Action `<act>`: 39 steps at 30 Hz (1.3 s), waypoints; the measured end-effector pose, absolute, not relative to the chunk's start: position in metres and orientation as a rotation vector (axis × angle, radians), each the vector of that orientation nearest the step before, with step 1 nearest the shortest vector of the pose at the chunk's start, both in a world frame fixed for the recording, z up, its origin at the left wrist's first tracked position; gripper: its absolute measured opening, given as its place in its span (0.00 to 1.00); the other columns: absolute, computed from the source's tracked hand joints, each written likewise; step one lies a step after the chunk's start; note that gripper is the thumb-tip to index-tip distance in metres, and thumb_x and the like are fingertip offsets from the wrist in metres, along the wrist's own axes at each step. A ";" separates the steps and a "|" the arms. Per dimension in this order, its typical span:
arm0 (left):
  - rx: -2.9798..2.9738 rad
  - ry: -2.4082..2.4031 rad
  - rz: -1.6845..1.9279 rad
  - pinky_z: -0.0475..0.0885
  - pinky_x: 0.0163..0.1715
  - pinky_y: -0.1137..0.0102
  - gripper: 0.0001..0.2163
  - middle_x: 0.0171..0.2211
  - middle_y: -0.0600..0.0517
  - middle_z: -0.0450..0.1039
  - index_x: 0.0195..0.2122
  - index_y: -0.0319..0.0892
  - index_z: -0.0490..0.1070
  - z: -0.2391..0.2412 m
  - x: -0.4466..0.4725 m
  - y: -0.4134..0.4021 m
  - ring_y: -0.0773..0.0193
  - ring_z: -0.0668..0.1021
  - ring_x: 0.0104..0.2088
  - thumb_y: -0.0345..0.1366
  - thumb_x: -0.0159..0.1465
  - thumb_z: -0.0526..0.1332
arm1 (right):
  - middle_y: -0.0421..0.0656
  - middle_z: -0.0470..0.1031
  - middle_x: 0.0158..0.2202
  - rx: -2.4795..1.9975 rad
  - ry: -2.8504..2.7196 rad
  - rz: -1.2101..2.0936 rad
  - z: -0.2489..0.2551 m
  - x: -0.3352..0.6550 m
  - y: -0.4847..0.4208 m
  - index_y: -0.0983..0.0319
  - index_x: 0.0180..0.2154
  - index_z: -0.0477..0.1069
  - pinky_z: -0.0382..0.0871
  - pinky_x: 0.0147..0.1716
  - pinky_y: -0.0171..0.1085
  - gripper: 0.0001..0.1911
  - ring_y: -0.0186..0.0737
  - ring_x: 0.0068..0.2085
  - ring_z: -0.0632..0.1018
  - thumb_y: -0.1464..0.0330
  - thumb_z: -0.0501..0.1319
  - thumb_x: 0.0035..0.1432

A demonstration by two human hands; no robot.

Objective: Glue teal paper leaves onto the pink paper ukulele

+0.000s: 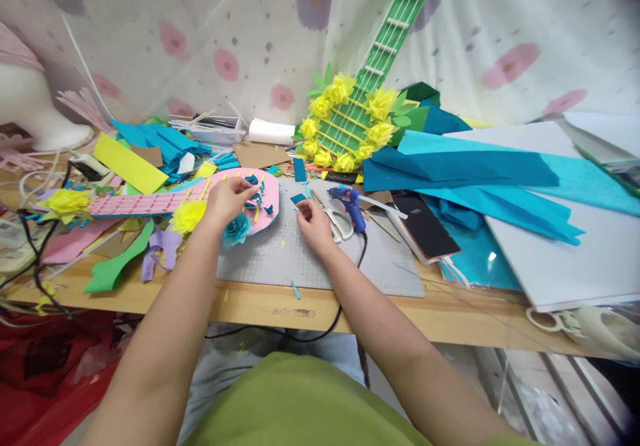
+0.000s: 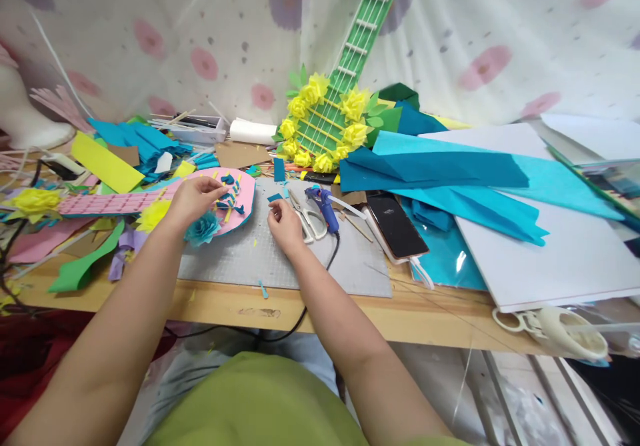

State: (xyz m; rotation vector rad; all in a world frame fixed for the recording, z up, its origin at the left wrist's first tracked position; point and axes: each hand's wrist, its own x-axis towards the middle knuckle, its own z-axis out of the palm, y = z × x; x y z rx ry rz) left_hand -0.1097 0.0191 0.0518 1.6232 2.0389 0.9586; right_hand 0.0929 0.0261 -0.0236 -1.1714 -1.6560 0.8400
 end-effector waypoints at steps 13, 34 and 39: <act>1.594 1.812 1.127 0.64 0.22 0.73 0.13 0.20 0.55 0.69 0.31 0.42 0.72 0.044 -0.119 0.023 0.67 0.72 0.22 0.46 0.51 0.64 | 0.41 0.74 0.41 -1.027 -1.803 0.954 0.029 0.046 0.037 0.58 0.43 0.61 0.68 0.38 0.37 0.19 0.34 0.35 0.73 0.68 0.62 0.48; 1.552 1.732 1.084 0.71 0.31 0.70 0.18 0.32 0.49 0.77 0.39 0.42 0.73 0.068 -0.140 0.013 0.60 0.78 0.34 0.41 0.48 0.67 | 0.34 0.73 0.28 -1.267 -1.852 1.124 0.040 0.020 0.065 0.59 0.37 0.62 0.67 0.30 0.35 0.13 0.34 0.28 0.74 0.75 0.60 0.47; 1.498 1.820 1.055 0.70 0.30 0.69 0.19 0.29 0.49 0.78 0.39 0.42 0.75 0.066 -0.150 0.012 0.58 0.79 0.31 0.43 0.46 0.68 | 0.39 0.77 0.34 -1.198 -2.159 0.763 0.054 0.012 0.059 0.59 0.35 0.67 0.67 0.39 0.38 0.11 0.39 0.37 0.76 0.76 0.60 0.48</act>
